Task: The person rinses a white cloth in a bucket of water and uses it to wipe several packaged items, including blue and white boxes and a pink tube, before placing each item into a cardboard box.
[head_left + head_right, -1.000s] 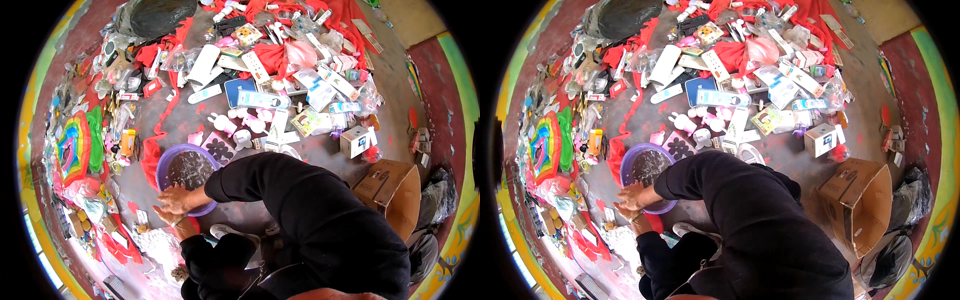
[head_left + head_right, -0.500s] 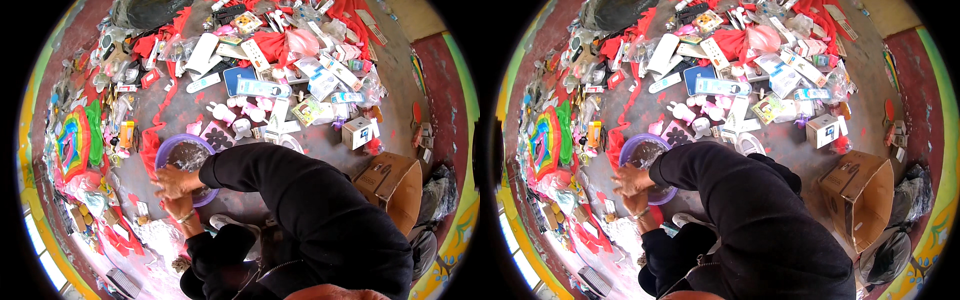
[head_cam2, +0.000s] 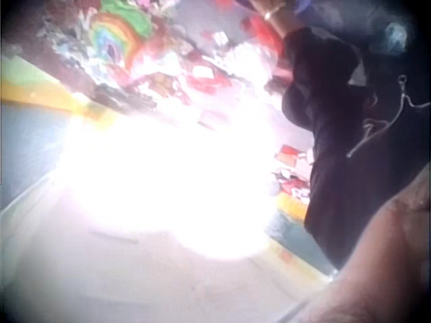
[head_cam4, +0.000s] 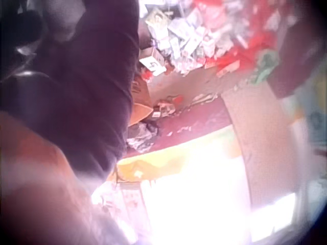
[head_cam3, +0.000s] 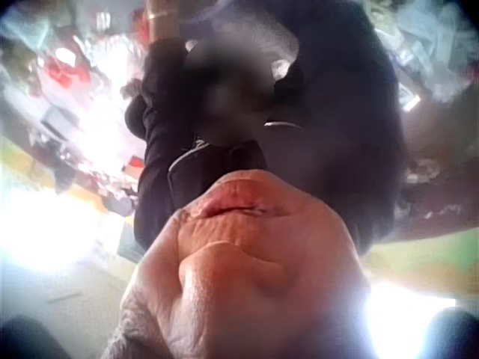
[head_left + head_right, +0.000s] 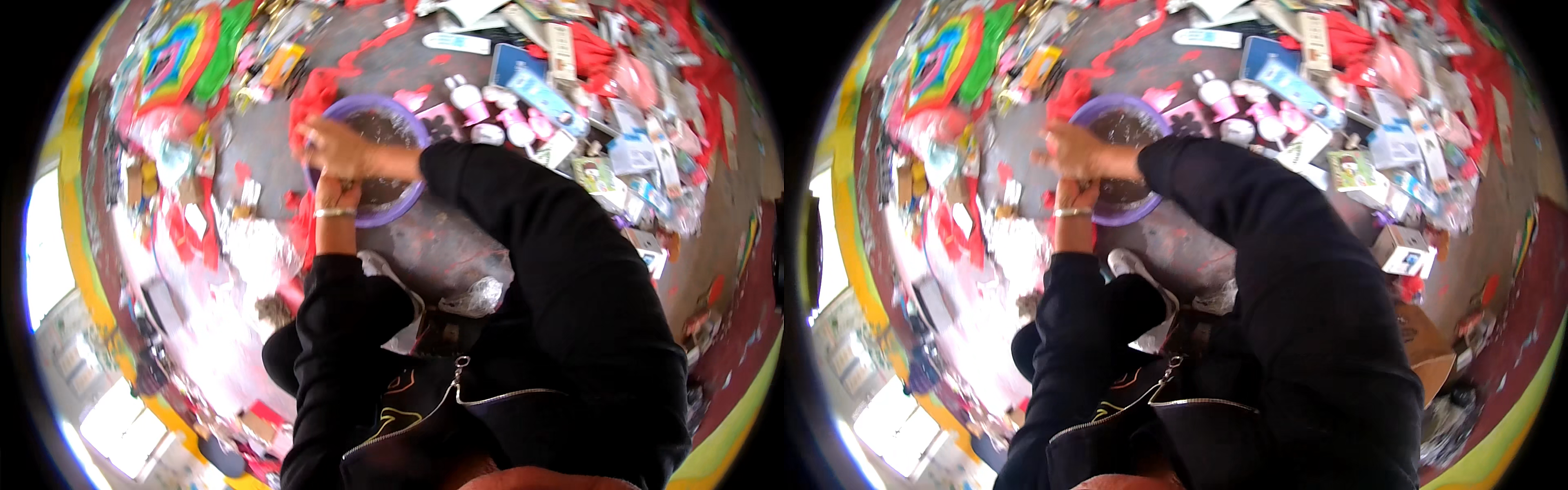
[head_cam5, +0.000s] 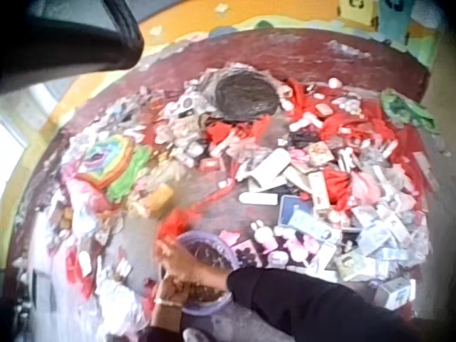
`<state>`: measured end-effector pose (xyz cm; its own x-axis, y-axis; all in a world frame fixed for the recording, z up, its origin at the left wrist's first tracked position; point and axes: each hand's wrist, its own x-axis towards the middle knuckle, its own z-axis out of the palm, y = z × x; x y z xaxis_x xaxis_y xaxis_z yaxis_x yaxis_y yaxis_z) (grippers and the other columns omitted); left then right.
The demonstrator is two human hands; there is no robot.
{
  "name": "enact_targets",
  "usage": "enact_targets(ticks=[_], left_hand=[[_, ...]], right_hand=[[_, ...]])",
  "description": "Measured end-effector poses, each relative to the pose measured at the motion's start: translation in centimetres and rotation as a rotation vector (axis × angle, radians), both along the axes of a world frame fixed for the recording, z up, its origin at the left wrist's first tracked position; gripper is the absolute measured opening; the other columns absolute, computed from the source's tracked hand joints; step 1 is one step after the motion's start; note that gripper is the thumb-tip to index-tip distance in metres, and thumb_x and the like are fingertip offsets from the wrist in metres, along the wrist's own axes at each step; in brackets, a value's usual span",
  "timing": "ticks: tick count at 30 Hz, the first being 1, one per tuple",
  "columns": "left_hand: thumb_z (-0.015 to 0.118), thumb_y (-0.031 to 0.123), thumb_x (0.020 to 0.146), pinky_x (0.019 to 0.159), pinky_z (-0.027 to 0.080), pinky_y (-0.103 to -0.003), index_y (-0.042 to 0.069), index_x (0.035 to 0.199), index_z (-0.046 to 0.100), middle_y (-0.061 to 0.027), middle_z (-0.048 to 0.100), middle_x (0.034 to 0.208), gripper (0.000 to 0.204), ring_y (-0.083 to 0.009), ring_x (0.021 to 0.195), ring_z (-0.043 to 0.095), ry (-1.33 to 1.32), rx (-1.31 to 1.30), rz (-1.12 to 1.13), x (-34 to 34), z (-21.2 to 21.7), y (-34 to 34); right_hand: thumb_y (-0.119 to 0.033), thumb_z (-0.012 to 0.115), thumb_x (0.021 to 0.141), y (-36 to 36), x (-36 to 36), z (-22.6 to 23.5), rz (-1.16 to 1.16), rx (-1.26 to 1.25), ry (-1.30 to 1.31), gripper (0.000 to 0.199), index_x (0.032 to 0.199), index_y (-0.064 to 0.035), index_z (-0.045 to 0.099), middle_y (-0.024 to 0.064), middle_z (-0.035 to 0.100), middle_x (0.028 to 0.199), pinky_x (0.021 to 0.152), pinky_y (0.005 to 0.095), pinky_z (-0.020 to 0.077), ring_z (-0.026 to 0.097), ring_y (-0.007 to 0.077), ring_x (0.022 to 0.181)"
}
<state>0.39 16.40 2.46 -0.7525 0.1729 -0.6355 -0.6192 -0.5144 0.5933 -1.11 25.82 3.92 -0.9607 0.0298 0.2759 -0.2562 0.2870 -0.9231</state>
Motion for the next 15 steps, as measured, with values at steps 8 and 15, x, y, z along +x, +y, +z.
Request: enact_targets(ticks=[8,15], left_hand=[[0.057,0.028,0.083,0.033,0.025,-0.014,0.015,0.082,0.052,-0.0008,0.048,0.066,0.015,-0.0077,0.048,0.04,-0.181,0.245,-0.1,-1.2,0.0,-2.4],[0.045,0.047,0.084,0.03,0.019,-0.019,0.019,0.067,0.046,0.0003,0.04,0.053,0.033,-0.0086,0.037,0.031,-0.283,0.027,-0.146,-2.6,0.0,-2.3]], right_hand=[[-0.049,0.038,0.088,4.7,-1.9,0.3,0.221,-0.489,-0.472,0.057,0.105,0.0026,0.055,0.0107,0.054,0.106,0.089,0.0325,0.0352,0.048,0.0195,0.101],[-0.049,0.041,0.087,5.2,-1.5,0.7,0.305,-0.413,-0.588,0.053,0.095,-0.0002,0.059,0.0071,0.057,0.096,0.075,0.0272,0.0387,0.05,0.0145,0.09]])
